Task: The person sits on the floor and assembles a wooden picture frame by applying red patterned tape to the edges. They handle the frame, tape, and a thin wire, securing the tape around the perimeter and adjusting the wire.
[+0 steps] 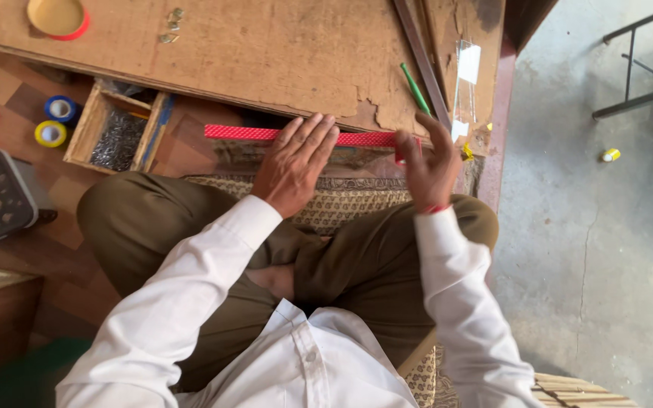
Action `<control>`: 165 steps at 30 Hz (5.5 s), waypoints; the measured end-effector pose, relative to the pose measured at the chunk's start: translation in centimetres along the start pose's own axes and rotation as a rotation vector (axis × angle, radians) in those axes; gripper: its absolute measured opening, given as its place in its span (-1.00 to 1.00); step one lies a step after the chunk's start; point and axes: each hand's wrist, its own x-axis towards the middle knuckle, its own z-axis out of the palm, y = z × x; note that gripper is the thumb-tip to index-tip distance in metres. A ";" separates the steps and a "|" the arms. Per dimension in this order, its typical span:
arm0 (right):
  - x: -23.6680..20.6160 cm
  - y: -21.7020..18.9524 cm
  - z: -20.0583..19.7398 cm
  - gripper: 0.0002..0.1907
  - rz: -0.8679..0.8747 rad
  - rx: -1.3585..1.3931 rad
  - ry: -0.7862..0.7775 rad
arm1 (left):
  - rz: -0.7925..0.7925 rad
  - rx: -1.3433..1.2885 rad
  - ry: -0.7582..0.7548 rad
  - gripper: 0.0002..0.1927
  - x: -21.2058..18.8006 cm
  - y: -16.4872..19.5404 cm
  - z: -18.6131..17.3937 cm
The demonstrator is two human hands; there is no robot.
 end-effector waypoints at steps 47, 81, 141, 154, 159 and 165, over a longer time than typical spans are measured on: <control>3.2 4.9 -0.9 -0.79 0.564 0.586 -0.464 | -0.453 -0.707 -0.558 -0.75 11.6 -1.3 1.5; 2.7 5.0 -0.6 -0.82 0.528 0.576 -0.465 | -0.545 -0.905 -0.802 -0.78 10.4 -5.7 -1.8; -1.5 7.1 3.0 -0.42 0.837 0.918 0.425 | 0.144 -0.120 0.119 -0.59 7.9 7.3 4.0; -3.0 9.3 4.3 -0.50 0.825 1.076 0.440 | -0.093 -0.249 -0.074 -0.78 10.4 8.3 4.1; -3.4 8.7 4.7 -0.37 0.618 0.937 0.406 | -0.137 -0.217 -0.062 -0.89 10.5 7.8 4.7; -3.0 7.8 3.8 -0.15 0.550 0.750 0.379 | -0.068 -0.309 -0.067 -0.80 8.2 4.0 2.5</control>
